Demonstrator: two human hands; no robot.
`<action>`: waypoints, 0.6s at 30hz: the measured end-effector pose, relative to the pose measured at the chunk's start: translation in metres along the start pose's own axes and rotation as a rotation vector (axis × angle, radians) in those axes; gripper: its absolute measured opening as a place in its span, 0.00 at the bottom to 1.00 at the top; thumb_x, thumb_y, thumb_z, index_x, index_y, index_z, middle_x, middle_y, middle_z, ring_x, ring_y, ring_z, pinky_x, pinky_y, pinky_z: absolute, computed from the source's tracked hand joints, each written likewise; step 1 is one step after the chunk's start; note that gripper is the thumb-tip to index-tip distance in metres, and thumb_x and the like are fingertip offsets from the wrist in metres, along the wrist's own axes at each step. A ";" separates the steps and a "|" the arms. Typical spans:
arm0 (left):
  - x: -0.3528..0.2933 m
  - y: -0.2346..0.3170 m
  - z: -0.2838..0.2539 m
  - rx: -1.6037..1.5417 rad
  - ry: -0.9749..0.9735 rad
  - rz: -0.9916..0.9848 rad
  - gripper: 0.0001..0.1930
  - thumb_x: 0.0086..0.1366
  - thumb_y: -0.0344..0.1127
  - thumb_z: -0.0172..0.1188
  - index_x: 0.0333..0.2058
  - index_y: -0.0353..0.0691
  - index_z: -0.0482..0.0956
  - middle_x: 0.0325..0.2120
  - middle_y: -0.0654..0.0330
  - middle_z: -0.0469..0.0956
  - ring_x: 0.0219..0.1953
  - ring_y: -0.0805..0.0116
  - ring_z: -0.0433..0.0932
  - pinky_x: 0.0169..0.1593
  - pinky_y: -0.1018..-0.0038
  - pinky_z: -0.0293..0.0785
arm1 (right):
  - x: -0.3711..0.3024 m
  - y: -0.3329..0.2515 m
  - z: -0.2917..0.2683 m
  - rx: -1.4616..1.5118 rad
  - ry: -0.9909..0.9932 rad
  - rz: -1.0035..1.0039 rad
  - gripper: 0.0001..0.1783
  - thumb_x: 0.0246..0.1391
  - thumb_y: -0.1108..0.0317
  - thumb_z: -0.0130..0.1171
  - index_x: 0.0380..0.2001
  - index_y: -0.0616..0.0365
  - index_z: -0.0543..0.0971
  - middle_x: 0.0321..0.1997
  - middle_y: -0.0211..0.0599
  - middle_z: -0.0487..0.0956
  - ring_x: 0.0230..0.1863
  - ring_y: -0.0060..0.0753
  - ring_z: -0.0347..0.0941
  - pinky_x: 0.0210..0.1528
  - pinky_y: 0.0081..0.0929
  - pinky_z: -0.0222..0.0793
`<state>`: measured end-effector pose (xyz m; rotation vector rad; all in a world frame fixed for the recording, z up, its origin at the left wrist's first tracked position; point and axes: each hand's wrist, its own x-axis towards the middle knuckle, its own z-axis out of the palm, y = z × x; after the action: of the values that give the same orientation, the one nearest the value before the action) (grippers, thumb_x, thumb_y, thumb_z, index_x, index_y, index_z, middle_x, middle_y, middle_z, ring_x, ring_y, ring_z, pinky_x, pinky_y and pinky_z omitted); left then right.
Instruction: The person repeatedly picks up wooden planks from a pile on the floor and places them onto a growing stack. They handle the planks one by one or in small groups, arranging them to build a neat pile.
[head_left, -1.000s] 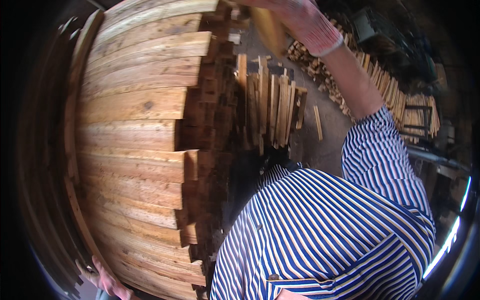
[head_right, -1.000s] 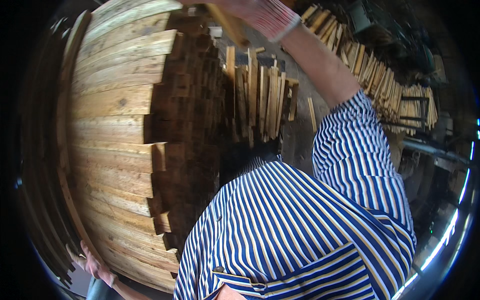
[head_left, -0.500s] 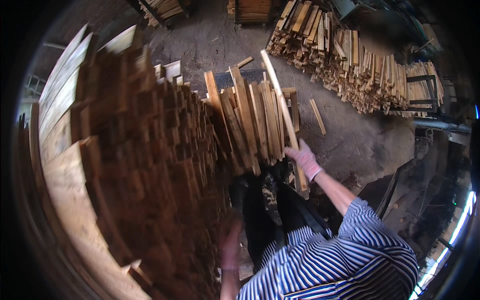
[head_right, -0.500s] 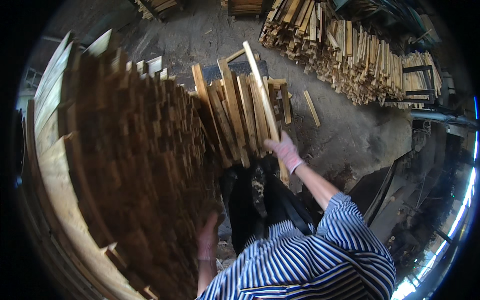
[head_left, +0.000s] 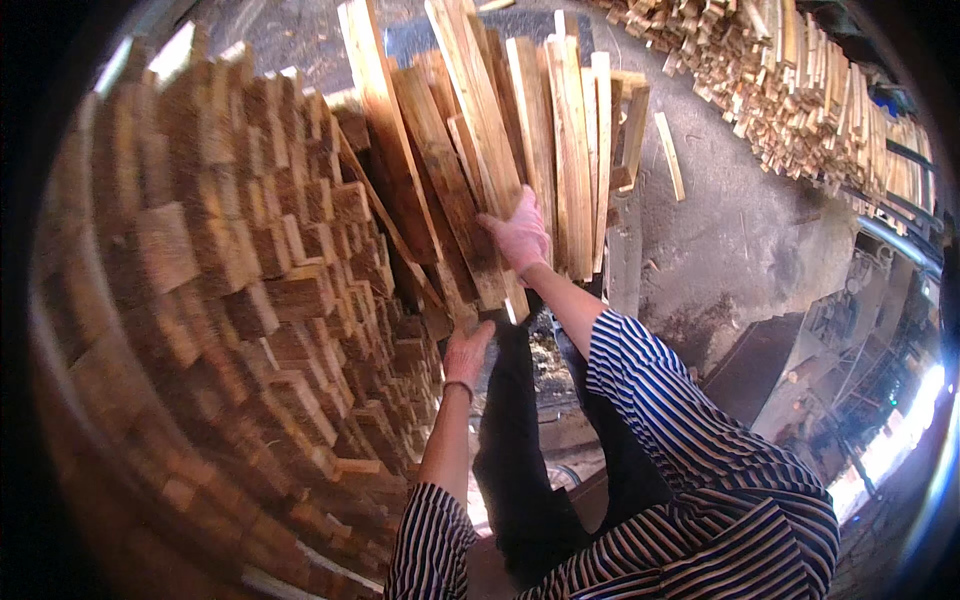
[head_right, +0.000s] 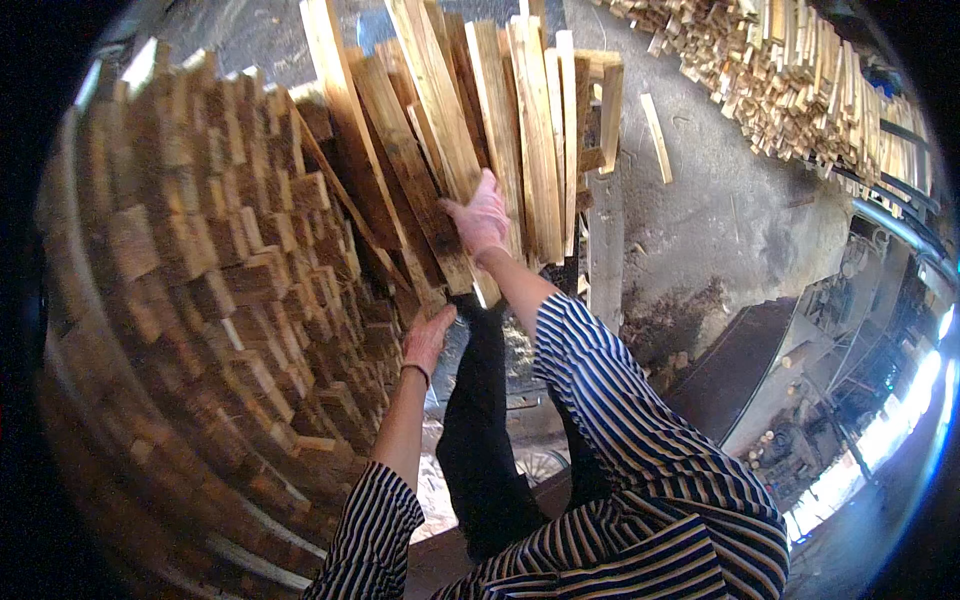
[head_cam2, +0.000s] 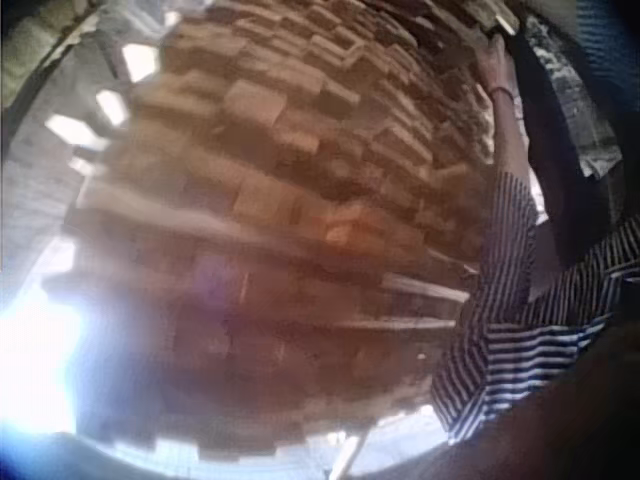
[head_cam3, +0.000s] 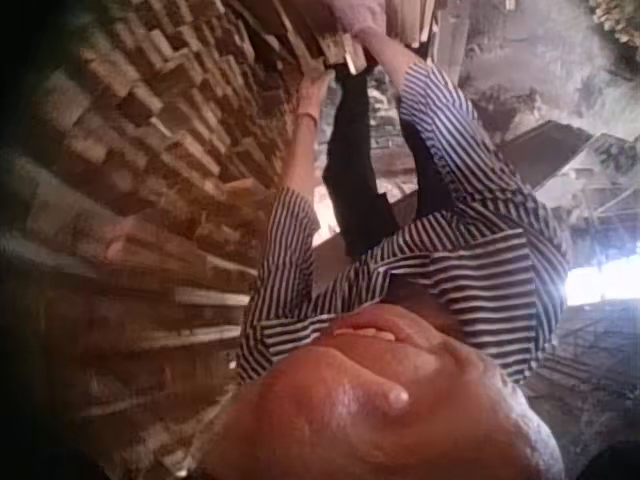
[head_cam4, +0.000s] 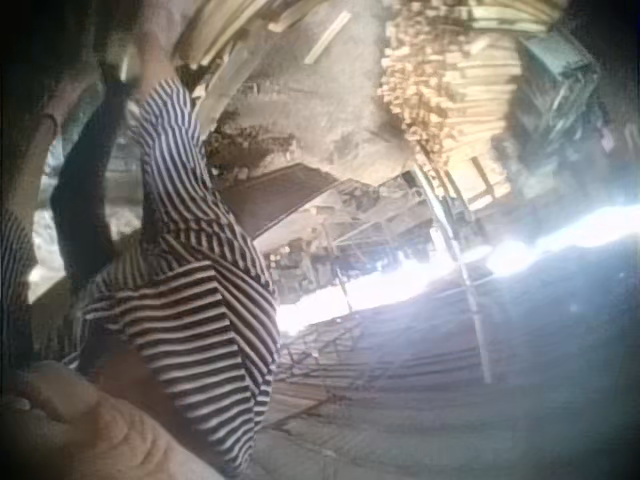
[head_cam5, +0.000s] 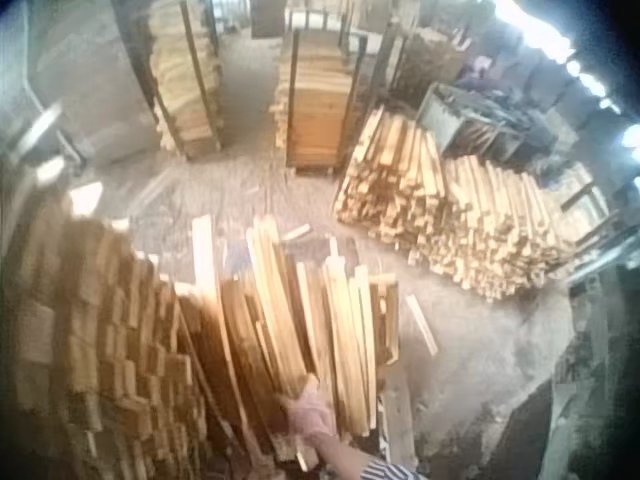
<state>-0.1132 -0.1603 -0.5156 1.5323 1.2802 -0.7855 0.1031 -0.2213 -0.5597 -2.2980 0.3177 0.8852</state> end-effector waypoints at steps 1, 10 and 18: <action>0.014 0.007 0.011 0.034 -0.061 -0.074 0.31 0.58 0.57 0.65 0.49 0.34 0.80 0.46 0.47 0.81 0.49 0.55 0.79 0.53 0.63 0.72 | 0.019 0.005 0.013 -0.094 0.038 0.027 0.57 0.44 0.48 0.75 0.70 0.62 0.56 0.67 0.58 0.67 0.67 0.54 0.65 0.67 0.35 0.64; 0.112 -0.054 0.138 0.004 -0.111 -0.121 0.46 0.48 0.58 0.68 0.59 0.29 0.71 0.57 0.37 0.74 0.61 0.43 0.72 0.63 0.59 0.68 | 0.052 0.057 -0.062 0.364 -0.440 -0.105 0.56 0.44 0.60 0.77 0.69 0.70 0.55 0.61 0.49 0.74 0.61 0.40 0.72 0.64 0.30 0.67; 0.049 -0.045 0.127 -0.042 -0.029 0.023 0.32 0.60 0.59 0.62 0.49 0.34 0.80 0.43 0.46 0.83 0.49 0.48 0.80 0.52 0.59 0.74 | -0.008 0.109 -0.132 0.450 -0.528 -0.072 0.58 0.40 0.60 0.81 0.70 0.63 0.57 0.61 0.39 0.73 0.61 0.33 0.70 0.63 0.31 0.68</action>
<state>-0.1323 -0.2626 -0.6143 1.4947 1.2479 -0.7586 0.1181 -0.3902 -0.5327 -1.5898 0.1748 1.2017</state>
